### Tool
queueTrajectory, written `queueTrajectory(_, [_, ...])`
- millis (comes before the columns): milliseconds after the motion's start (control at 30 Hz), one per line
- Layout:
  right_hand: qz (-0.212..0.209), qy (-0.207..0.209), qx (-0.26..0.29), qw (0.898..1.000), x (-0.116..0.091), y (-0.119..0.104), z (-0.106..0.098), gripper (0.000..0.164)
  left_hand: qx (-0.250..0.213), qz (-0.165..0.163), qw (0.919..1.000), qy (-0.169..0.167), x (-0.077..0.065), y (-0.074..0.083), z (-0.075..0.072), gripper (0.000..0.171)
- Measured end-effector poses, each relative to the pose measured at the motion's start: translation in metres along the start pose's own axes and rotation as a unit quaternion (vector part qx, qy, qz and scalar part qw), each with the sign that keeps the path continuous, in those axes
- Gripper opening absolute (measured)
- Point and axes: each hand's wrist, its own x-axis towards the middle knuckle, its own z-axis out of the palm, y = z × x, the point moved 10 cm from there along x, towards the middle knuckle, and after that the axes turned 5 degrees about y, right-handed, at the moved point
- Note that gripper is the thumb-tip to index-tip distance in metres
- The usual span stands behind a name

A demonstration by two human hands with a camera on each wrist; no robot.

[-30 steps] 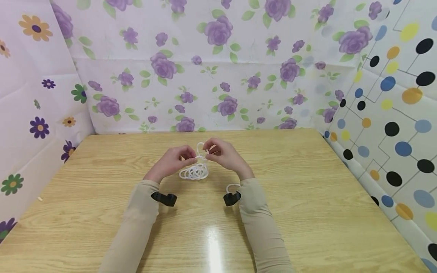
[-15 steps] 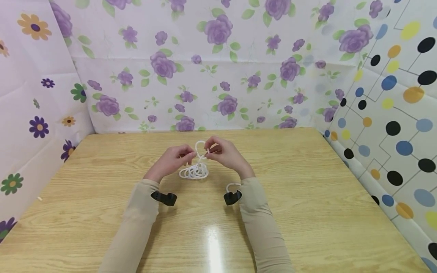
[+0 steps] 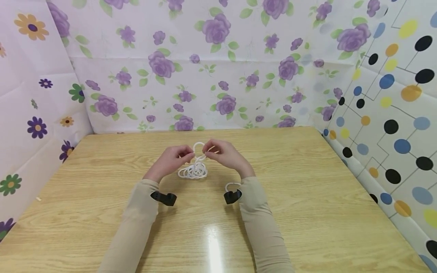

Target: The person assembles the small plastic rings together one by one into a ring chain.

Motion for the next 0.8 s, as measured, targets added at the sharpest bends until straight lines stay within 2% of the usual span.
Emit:
queueTrajectory(133, [-0.005, -0.016, -0.020, 1.000, -0.001, 0.003, 0.001, 0.011, 0.001, -0.016, 0.9997, 0.018, 0.002, -0.005, -0.005, 0.023])
queueTrajectory(333, [-0.020, -0.057, -0.038, 0.997, -0.003, 0.003, 0.010, 0.013, -0.016, -0.018, 0.9986, 0.047, 0.002, -0.004, -0.011, 0.022])
queueTrajectory(500, [-0.024, -0.088, -0.052, 0.995, -0.002, 0.001, 0.021, 0.015, -0.027, -0.021, 0.9979, 0.055, 0.002, -0.005, -0.014, 0.022])
queueTrajectory(800, [-0.027, -0.110, -0.054, 0.992, -0.002, 0.002, 0.027, 0.020, -0.041, -0.024, 0.9975, 0.052, 0.001, -0.006, -0.013, 0.021])
